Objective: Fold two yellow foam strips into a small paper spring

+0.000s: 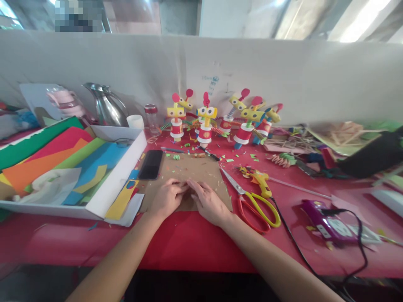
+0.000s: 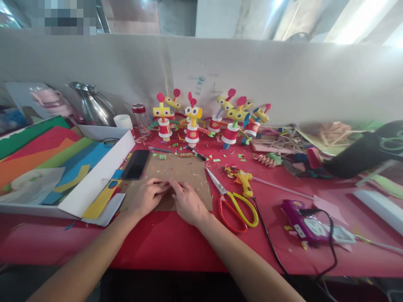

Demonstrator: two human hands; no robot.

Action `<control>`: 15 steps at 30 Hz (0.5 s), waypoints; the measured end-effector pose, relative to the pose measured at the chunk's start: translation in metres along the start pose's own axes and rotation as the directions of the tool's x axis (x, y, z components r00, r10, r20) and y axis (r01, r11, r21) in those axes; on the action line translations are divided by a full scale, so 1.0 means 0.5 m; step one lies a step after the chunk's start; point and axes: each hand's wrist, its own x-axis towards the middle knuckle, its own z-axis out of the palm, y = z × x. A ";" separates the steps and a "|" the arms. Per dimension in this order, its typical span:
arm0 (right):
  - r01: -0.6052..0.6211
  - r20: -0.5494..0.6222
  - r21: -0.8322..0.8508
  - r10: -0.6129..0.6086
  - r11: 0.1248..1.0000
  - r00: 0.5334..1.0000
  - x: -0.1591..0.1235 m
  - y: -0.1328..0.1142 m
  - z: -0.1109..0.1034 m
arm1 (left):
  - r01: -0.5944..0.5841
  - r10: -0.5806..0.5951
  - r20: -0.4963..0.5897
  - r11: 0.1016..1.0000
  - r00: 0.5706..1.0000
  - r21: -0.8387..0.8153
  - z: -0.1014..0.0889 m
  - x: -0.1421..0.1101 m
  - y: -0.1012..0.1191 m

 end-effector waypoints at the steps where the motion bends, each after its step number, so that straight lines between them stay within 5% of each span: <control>1: 0.010 -0.005 0.013 -0.010 1.000 1.000 0.000 0.001 0.000 | -0.011 0.010 0.007 1.000 1.000 0.005 -0.001 0.000 0.000; 9: 0.012 -0.036 0.035 -0.010 0.999 0.999 0.002 0.000 -0.002 | -0.114 0.110 0.070 0.992 0.991 0.052 -0.013 0.000 0.020; 12: 0.026 -0.045 0.003 -0.026 1.000 0.999 0.003 -0.003 -0.003 | -0.016 0.023 0.058 0.994 0.998 -0.107 -0.021 0.002 0.025; 15: 0.017 -0.044 -0.012 -0.017 1.000 0.999 0.002 -0.006 -0.006 | 0.206 -0.200 0.049 0.957 0.979 -0.203 -0.033 0.005 0.025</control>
